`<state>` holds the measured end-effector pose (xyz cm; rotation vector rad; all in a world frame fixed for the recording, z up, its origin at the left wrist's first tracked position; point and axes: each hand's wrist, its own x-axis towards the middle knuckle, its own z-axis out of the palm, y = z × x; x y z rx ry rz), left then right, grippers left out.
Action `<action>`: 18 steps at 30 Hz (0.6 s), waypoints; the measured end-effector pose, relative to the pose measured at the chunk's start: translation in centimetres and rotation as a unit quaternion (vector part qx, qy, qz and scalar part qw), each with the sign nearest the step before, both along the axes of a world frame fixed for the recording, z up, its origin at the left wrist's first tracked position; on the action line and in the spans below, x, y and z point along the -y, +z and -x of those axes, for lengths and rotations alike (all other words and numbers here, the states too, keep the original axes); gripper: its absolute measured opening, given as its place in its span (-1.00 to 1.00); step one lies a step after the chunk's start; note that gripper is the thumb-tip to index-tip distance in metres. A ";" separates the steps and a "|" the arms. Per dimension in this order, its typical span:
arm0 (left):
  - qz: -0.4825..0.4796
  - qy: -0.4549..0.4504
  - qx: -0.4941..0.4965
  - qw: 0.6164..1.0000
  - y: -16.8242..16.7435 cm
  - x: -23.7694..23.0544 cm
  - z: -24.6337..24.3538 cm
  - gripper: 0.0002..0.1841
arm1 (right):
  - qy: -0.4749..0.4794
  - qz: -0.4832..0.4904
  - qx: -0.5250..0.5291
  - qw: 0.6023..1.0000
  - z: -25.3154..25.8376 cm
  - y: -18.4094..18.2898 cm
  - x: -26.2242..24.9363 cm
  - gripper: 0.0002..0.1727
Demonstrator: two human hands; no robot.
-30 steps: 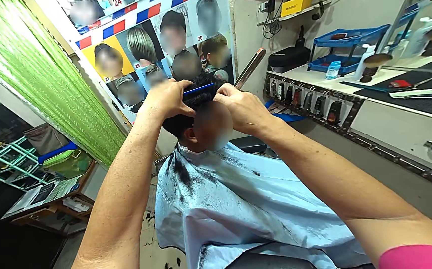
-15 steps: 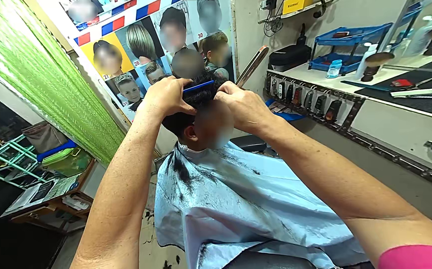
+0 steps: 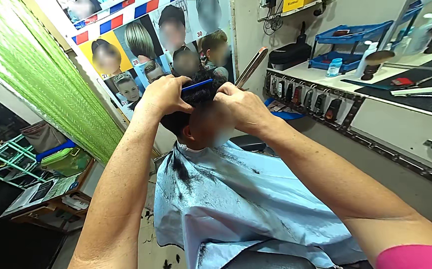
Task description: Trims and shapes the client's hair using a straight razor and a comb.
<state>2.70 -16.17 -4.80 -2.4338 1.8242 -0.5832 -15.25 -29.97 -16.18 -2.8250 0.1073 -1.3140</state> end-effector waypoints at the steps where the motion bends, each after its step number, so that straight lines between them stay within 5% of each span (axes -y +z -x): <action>1: 0.001 0.000 0.000 1.000 0.0 0.0 0.0 -0.04 | 0.000 0.001 0.008 1.000 0.0 -0.1 0.0 -0.85; 14: -0.005 0.004 -0.005 1.000 0.1 0.1 0.0 -0.04 | 0.003 0.001 -0.035 0.999 0.0 -0.5 0.0 -0.85; 18: -0.005 0.003 -0.017 1.000 -0.2 0.2 0.0 -0.01 | 0.038 -0.052 0.034 0.997 0.8 0.5 0.6 -0.81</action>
